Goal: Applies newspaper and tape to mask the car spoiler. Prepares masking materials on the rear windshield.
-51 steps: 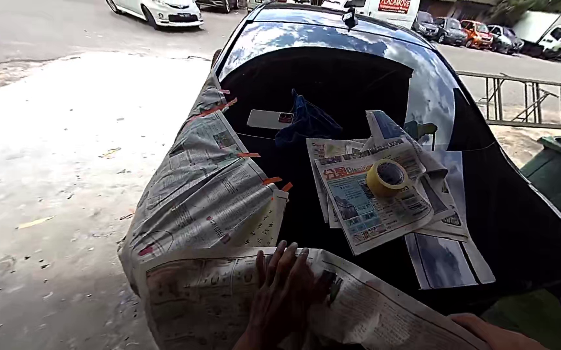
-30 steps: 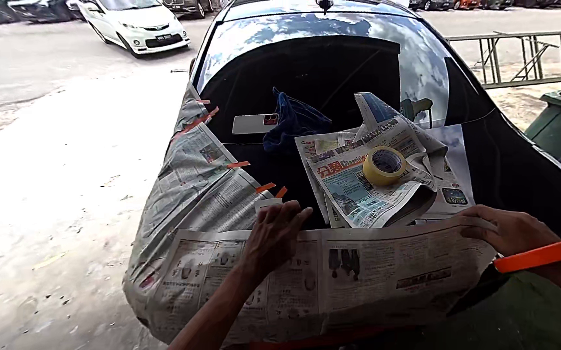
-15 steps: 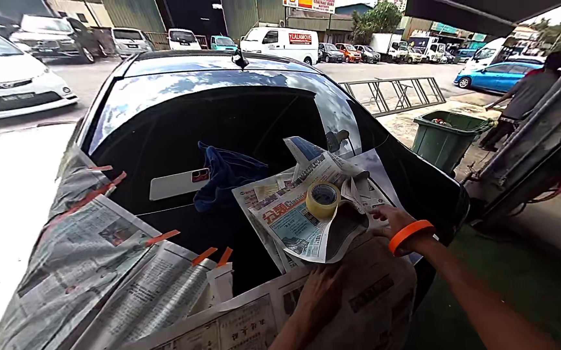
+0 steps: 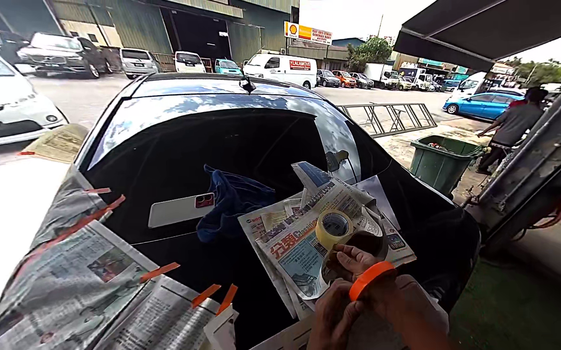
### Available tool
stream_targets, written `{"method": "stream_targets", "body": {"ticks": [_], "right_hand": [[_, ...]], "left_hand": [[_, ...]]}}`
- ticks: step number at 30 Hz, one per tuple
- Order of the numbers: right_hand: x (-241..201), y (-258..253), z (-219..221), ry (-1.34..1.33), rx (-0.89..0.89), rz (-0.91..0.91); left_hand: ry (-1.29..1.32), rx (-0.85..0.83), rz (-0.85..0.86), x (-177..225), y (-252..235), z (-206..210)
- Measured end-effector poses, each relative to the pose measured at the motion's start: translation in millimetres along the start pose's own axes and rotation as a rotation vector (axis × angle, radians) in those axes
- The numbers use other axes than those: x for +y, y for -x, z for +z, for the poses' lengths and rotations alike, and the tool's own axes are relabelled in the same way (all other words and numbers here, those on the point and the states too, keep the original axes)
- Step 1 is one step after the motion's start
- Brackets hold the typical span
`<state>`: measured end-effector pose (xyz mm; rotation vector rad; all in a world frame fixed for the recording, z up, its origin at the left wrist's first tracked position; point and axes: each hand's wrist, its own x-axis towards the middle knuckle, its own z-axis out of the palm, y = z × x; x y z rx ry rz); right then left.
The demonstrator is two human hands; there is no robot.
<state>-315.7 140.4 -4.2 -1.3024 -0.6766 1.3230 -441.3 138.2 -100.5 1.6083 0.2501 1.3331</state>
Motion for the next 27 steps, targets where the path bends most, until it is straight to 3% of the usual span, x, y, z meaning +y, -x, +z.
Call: {"method": "stream_targets", "body": {"ticks": [2,4,7,10,12,15,17,19,22,24,27], "right_hand": [[6,11,-13,0.080,-0.129,-0.004],[6,25,-23,0.254,-0.176,-0.117],[8,36,-26,0.515,-0.008,-0.470],[12,32,-26,0.677,0.011,-0.686],[13,28,-26,0.658,-0.002,-0.727],[8,27,-26,0.539,-0.020,-0.634],[6,28,-24,0.707,0.106,-0.727],[6,30,-18,1.039,0.379,-0.986],[4,39,-2,1.148,0.516,-1.250],[8,46,7,1.044,0.378,-1.187],[7,37,5,0.834,0.160,-0.892]], "left_hand": [[0.041,0.080,-0.093,-5,-1,-6],[0.010,0.181,-0.152,-8,-4,-12],[-0.119,0.200,-0.133,-8,-11,-19],[-0.253,0.129,-0.028,-5,-11,-14],[-0.302,0.141,-0.017,-4,-8,-12],[-0.345,0.128,0.014,-1,-6,-11],[-0.349,0.047,0.025,5,-3,-11],[-0.383,0.017,0.028,7,-4,-11],[-0.401,0.145,0.047,6,-10,-16],[-0.388,0.187,0.044,6,-12,-20],[-0.417,0.208,0.069,3,-10,-20]]}}
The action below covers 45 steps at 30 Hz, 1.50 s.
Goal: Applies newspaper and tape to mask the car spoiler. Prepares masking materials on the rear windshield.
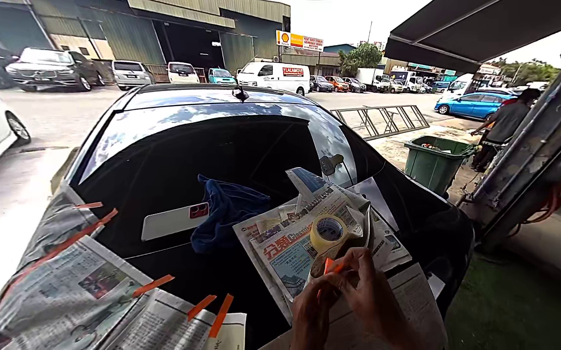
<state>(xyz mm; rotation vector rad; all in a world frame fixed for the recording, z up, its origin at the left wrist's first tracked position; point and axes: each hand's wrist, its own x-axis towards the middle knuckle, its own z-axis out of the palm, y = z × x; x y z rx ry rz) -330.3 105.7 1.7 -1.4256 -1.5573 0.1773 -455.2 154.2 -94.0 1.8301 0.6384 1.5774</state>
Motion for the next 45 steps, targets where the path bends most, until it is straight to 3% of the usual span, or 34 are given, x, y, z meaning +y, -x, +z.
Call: {"method": "stream_targets", "body": {"ticks": [4,7,12,15,19,23,25,35,37,40,43,45], "right_hand": [[33,-30,-2,-0.036,0.288,0.340],[58,-49,-22,-0.143,0.396,0.378],[60,-17,-38,-0.319,0.204,0.174],[76,1,-38,-0.315,0.067,0.220],[78,-9,-45,-0.066,0.029,0.073],[92,-21,-44,0.395,-0.358,-0.122],[114,-20,-31,0.488,-0.432,-0.186],[141,-74,16,0.717,-0.361,-0.226],[147,-84,28,0.737,-0.262,-0.255],[147,-95,30,0.712,-0.253,-0.147],[133,-93,-1,0.564,-0.322,-0.049],[130,-69,-39,0.365,-0.220,-0.040]], "left_hand": [[-0.231,-0.022,0.248,8,7,-1],[-0.440,-0.081,0.301,9,8,0],[-0.843,-0.047,0.134,-9,4,12],[-0.901,-0.100,0.033,-12,10,10],[-0.945,-0.259,-0.034,4,8,10],[-0.978,-0.256,-0.083,2,5,10],[-0.991,-0.201,-0.092,-7,3,11],[-1.183,-0.004,0.110,-54,-26,16],[-1.115,-0.032,0.142,-55,-28,17],[-1.008,-0.116,0.203,-55,-20,24],[-0.900,-0.304,0.242,-48,-10,27],[-0.868,-0.416,0.225,-48,-6,27]]}}
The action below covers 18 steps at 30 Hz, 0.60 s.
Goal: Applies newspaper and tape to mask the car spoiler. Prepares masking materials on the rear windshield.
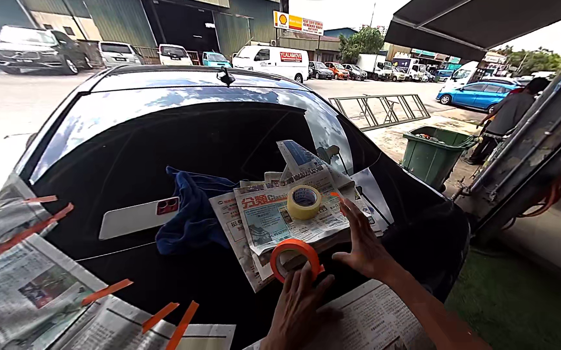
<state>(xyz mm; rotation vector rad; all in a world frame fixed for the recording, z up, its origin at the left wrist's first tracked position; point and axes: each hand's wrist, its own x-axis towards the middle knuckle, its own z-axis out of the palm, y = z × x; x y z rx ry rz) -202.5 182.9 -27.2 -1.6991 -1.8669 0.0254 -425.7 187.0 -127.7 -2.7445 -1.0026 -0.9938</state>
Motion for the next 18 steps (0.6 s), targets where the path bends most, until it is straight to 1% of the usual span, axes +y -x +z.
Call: {"method": "stream_targets", "body": {"ticks": [2,3,4,5,6,8,11,14,18], "right_hand": [[15,43,-23,-0.206,0.186,0.079],[23,64,-29,-0.290,0.286,0.150],[32,81,-31,-0.345,0.346,0.258],[41,95,-32,-0.380,0.353,0.390],[50,107,-31,-0.408,0.316,0.489],[63,118,-25,-0.406,0.211,0.580],[71,112,-14,-0.366,0.091,0.620],[74,102,-5,-0.300,0.059,0.637],[74,96,-3,-0.174,0.024,0.654]], "left_hand": [[0.030,-0.057,-0.036,1,1,2],[0.047,-0.084,-0.069,2,0,2],[0.063,-0.110,-0.101,2,-2,2],[0.076,-0.128,-0.126,4,-2,1],[0.089,-0.146,-0.146,7,-1,-1],[0.079,-0.158,-0.164,8,-1,-3],[0.071,-0.177,-0.181,9,-1,-5],[0.063,-0.204,-0.216,14,-2,-11],[0.074,-0.298,-0.293,20,-7,-21]]}}
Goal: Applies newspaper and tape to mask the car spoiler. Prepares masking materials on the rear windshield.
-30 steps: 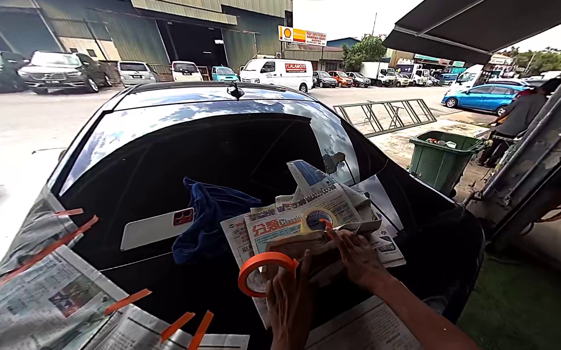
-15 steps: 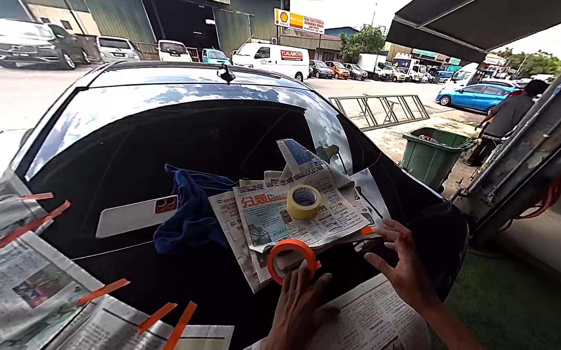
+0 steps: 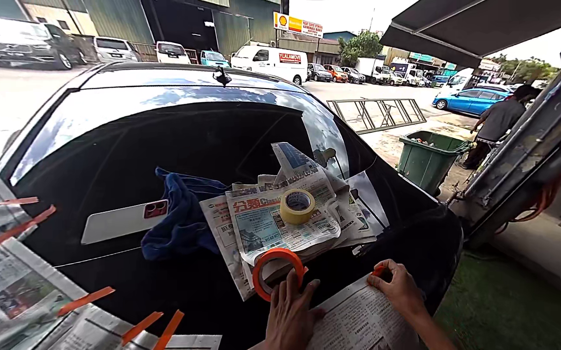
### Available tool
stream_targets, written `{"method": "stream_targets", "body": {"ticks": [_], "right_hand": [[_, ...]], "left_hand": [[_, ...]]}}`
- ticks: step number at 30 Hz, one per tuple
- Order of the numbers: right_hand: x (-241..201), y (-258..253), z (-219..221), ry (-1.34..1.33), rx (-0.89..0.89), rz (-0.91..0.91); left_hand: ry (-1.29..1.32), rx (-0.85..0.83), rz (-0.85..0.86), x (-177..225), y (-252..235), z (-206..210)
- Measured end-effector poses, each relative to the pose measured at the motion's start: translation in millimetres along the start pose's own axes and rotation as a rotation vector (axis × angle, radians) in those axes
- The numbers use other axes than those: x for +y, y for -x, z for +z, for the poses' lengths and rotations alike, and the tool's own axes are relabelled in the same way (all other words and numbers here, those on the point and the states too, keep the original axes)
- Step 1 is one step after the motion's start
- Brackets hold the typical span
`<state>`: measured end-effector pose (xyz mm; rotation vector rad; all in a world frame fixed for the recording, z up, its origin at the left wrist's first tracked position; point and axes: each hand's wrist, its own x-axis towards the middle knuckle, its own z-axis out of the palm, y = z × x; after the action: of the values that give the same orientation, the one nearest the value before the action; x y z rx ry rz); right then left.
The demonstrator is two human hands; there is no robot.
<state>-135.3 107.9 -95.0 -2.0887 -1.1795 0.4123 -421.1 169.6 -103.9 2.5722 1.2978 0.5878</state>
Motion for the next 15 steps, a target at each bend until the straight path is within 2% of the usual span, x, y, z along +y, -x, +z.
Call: {"method": "stream_targets", "body": {"ticks": [5,9,12,15], "right_hand": [[7,0,10,0.015,0.082,-0.007],[17,-10,9,0.046,0.138,-0.076],[28,-30,-2,0.025,0.122,0.001],[23,-35,0,0.036,0.180,0.037]], "left_hand": [[-0.034,0.023,-0.015,3,4,0],[-0.095,0.181,0.047,0,13,10],[-0.148,0.347,0.128,-9,15,25],[-0.161,0.425,0.169,-11,13,28]]}}
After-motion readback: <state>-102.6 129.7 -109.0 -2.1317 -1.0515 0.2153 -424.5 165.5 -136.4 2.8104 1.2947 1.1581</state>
